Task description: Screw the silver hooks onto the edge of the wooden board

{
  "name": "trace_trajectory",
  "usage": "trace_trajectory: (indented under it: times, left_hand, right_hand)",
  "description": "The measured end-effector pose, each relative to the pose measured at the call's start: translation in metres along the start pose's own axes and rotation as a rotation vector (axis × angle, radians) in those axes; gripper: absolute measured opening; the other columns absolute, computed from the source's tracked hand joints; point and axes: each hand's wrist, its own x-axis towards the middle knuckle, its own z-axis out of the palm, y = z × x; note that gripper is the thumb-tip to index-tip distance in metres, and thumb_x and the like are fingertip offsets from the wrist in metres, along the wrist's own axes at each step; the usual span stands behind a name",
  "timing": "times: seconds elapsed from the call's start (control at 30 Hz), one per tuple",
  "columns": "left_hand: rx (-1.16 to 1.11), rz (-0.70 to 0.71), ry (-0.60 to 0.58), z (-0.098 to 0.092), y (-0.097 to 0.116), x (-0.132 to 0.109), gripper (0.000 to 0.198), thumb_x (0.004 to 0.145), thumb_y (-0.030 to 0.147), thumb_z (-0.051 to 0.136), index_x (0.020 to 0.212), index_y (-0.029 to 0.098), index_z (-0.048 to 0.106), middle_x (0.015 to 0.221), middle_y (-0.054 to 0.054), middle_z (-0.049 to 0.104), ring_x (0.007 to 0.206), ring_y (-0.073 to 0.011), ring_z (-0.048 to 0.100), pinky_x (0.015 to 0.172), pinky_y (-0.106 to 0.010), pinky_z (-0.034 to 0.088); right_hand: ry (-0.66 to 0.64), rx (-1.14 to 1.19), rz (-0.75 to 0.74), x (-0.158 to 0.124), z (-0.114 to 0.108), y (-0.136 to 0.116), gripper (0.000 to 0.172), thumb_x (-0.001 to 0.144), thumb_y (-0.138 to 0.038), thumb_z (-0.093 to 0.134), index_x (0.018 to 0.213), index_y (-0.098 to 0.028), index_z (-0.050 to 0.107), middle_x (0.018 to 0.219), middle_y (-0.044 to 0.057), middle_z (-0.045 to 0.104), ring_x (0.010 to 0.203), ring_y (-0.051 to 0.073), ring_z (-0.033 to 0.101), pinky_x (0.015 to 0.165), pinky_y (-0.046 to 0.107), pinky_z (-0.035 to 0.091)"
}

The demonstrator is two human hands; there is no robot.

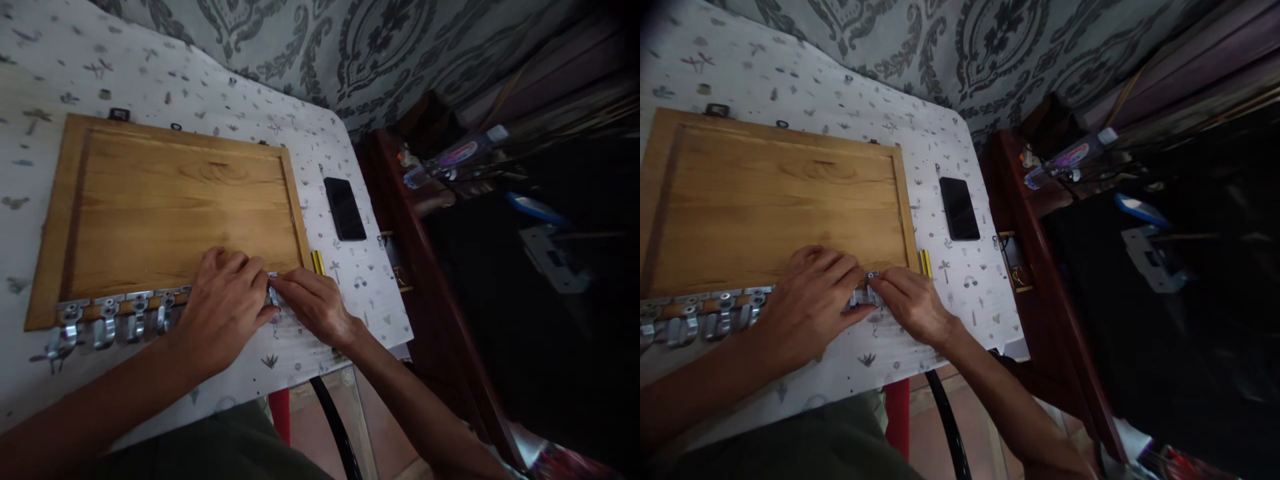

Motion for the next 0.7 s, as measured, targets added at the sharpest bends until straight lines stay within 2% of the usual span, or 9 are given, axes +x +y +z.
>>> trace_trajectory:
  times: [0.17, 0.33, 0.4, 0.53, 0.63, 0.7]
  left_hand:
    - [-0.002, -0.008, -0.032, 0.001, -0.001, 0.000, 0.028, 0.083, 0.040, 0.081, 0.088, 0.015, 0.069, 0.087, -0.007, 0.066, 0.091, -0.0301, 0.061, 0.091, -0.053, 0.046]
    - [0.008, -0.017, -0.051, 0.001, -0.001, 0.000, 0.026, 0.086, 0.039, 0.078, 0.092, 0.015, 0.071, 0.090, -0.008, 0.067, 0.094, -0.0311, 0.062, 0.094, -0.054, 0.045]
    - [0.022, -0.016, -0.061, 0.001, -0.001, 0.000, 0.025, 0.086, 0.039, 0.077, 0.089, 0.015, 0.071, 0.089, -0.008, 0.067, 0.094, -0.0313, 0.063, 0.095, -0.055, 0.045]
    - [0.041, -0.016, -0.067, 0.001, 0.000, 0.000, 0.026, 0.088, 0.042, 0.075, 0.086, 0.017, 0.070, 0.091, -0.009, 0.068, 0.095, -0.0310, 0.063, 0.095, -0.054, 0.045]
    - [0.034, -0.009, -0.055, 0.001, 0.000, -0.001, 0.022, 0.088, 0.039, 0.075, 0.088, 0.017, 0.070, 0.095, -0.010, 0.069, 0.096, -0.0317, 0.063, 0.095, -0.054, 0.044]
    - [0.025, 0.000, -0.045, 0.002, -0.001, -0.002, 0.020, 0.088, 0.037, 0.074, 0.089, 0.018, 0.070, 0.095, -0.010, 0.069, 0.097, -0.0328, 0.063, 0.094, -0.055, 0.044]
  right_hand:
    - [-0.011, 0.051, 0.054, 0.001, 0.003, 0.002, 0.023, 0.105, -0.018, 0.051, 0.104, -0.014, 0.074, 0.085, 0.007, 0.075, 0.076, 0.015, 0.071, 0.067, 0.026, 0.060]
    - [0.034, 0.083, 0.157, -0.007, -0.006, -0.003, 0.020, 0.102, -0.020, 0.058, 0.116, -0.017, 0.072, 0.090, 0.006, 0.077, 0.079, 0.015, 0.073, 0.071, 0.028, 0.063]
    - [0.079, 0.037, 0.275, -0.016, -0.012, -0.004, 0.018, 0.101, -0.022, 0.060, 0.115, -0.019, 0.071, 0.091, 0.005, 0.076, 0.078, 0.015, 0.072, 0.071, 0.028, 0.062]
    - [0.137, -0.133, 0.675, -0.040, -0.018, 0.001, 0.020, 0.094, -0.033, 0.068, 0.109, -0.019, 0.069, 0.081, 0.001, 0.070, 0.058, 0.013, 0.063, 0.057, 0.027, 0.055]
    - [0.084, -0.157, 0.794, -0.052, -0.017, 0.005, 0.029, 0.087, -0.039, 0.073, 0.105, -0.017, 0.068, 0.082, 0.004, 0.072, 0.060, 0.016, 0.063, 0.057, 0.029, 0.052]
    - [0.061, -0.114, 0.834, -0.055, -0.016, 0.006, 0.027, 0.086, -0.038, 0.072, 0.102, -0.017, 0.068, 0.084, 0.006, 0.073, 0.065, 0.017, 0.065, 0.060, 0.030, 0.052]
